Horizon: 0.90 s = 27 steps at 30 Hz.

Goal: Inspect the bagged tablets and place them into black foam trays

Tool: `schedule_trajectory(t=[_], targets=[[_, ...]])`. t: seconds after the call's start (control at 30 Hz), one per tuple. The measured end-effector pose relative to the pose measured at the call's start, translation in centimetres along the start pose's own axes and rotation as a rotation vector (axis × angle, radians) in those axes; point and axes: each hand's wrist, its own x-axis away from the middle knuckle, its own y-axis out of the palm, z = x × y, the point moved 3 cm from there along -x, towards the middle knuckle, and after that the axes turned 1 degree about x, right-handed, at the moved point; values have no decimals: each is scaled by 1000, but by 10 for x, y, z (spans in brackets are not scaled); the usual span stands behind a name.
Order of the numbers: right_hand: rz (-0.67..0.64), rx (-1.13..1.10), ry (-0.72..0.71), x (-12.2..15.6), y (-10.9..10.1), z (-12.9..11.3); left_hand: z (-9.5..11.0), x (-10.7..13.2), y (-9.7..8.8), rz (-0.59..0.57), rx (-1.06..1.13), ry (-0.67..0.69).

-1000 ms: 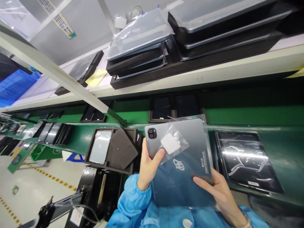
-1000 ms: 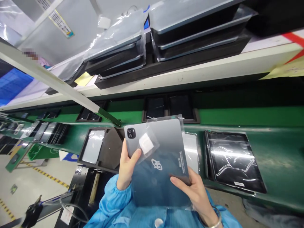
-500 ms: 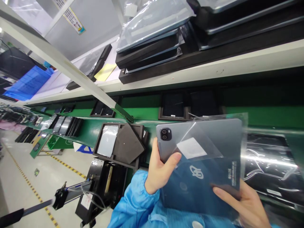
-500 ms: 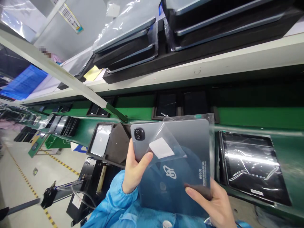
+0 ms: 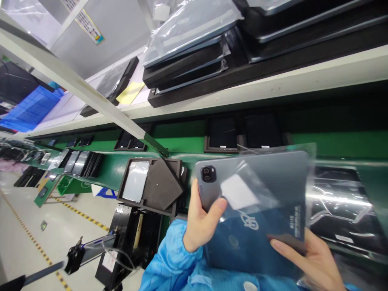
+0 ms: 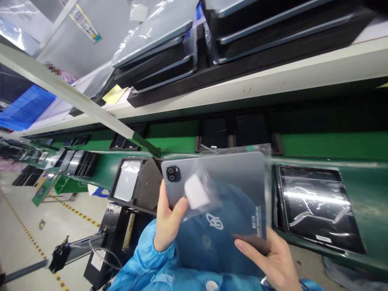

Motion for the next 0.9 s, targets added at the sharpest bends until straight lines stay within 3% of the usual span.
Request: schedule_trajectory(t=[0.13, 0.23, 0.33, 0.4, 0.5, 0.63, 0.77, 0.9], targets=[[-162, 43, -154, 0, 24, -20, -21, -12, -20, 107, 145, -20], [-301, 168, -296, -2, 42, -31, -36, -25, -38, 179, 139, -91], [-475, 388, -368, -6, 57, -22, -50, -34, -61, 270, 81, -190], [-510, 467, -384, -15, 60, -4, -58, -37, -80, 331, 60, -237], [-399, 510, -379, -46, 45, 37, -68, -36, -109, 469, -30, -248], [-84, 627, -257, -100, -7, 100, -75, -32, -134, 528, -107, -238], [81, 695, -65, -134, -48, 146, -78, -31, -133, 495, -115, -248], [138, 705, 112, -156, -55, 171, -85, -41, -125, 510, -103, -257]])
